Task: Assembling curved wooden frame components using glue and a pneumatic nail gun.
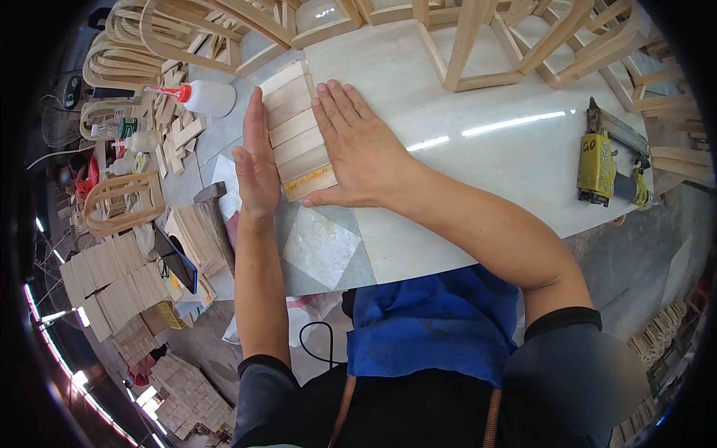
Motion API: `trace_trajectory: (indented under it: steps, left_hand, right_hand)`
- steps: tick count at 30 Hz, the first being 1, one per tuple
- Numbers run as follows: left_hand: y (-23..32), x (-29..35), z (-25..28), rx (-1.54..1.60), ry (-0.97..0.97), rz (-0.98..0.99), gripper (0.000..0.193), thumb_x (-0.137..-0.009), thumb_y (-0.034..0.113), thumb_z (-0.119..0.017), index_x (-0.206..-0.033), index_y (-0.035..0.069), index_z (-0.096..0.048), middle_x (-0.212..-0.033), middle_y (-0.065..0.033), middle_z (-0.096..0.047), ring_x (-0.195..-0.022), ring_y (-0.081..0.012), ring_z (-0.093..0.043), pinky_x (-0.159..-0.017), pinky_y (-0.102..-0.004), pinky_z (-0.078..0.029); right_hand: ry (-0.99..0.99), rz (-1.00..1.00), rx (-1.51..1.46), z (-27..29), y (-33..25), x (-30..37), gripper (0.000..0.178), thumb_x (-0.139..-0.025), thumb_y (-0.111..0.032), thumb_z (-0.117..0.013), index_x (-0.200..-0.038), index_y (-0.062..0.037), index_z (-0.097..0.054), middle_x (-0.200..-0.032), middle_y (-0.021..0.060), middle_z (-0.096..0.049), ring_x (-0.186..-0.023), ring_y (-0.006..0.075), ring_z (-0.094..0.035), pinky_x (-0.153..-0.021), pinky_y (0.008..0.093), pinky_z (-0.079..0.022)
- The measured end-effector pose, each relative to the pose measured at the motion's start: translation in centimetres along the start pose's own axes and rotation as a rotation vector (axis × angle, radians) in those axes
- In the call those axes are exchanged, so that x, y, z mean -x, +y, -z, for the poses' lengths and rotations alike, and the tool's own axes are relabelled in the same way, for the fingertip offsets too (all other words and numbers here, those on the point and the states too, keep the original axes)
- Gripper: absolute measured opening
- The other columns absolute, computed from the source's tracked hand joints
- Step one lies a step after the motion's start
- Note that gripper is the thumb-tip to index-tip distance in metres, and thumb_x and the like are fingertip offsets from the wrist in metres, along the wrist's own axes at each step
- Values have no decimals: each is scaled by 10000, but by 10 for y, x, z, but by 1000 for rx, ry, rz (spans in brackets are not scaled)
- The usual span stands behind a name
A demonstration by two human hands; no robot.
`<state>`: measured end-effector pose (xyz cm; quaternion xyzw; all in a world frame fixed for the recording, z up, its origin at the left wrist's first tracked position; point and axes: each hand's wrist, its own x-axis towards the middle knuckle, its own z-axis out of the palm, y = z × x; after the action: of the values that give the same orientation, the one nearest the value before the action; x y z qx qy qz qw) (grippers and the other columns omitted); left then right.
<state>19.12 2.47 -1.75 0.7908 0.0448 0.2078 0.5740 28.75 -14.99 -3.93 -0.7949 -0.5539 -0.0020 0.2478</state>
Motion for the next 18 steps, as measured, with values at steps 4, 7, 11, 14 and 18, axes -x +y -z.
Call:
trace_trajectory:
  steps: [4,7,11,14,18]
  left_hand:
    - [-5,-1,15,142,-57,56,1072,-1101,819,-171,-1784,-6,-184,-1874,-200,-150,-1741,-341,-69,-1405,-499,26]
    - [-13,3,19,179,15,79,1061,-1104,813,-177,-1784,0,-193,-1874,-199,-150,-1742,-342,-67,-1405,-499,26]
    - [-22,0,27,192,98,104,1051,-1106,811,-186,-1785,9,-207,-1875,-196,-151,-1742,-342,-63,-1405,-494,21]
    - [-32,-11,33,125,134,91,1055,-1102,822,-198,-1783,16,-226,-1876,-187,-154,-1744,-340,-59,-1407,-480,6]
    - [-40,-48,33,202,175,168,1049,-1104,821,-231,-1782,20,-233,-1878,-180,-150,-1745,-335,-56,-1408,-465,-14]
  right_hand:
    - [19,13,28,2,-1,0,1361,-921,-908,-561,-1619,244,-364,-1724,449,-321,-1690,512,-214,-1404,535,-65]
    - [28,13,29,0,-1,-1,1346,-933,-900,-552,-1619,243,-366,-1720,452,-324,-1688,514,-219,-1404,532,-66]
    - [26,5,25,2,-1,-1,1325,-952,-886,-543,-1625,239,-355,-1724,451,-316,-1689,511,-216,-1406,527,-70]
    - [-1,-10,31,3,0,-1,1305,-970,-868,-547,-1645,225,-320,-1746,439,-278,-1700,498,-187,-1411,521,-77]
    - [29,2,34,2,1,-3,1257,-989,-839,-529,-1618,238,-369,-1724,444,-325,-1688,503,-228,-1408,523,-76]
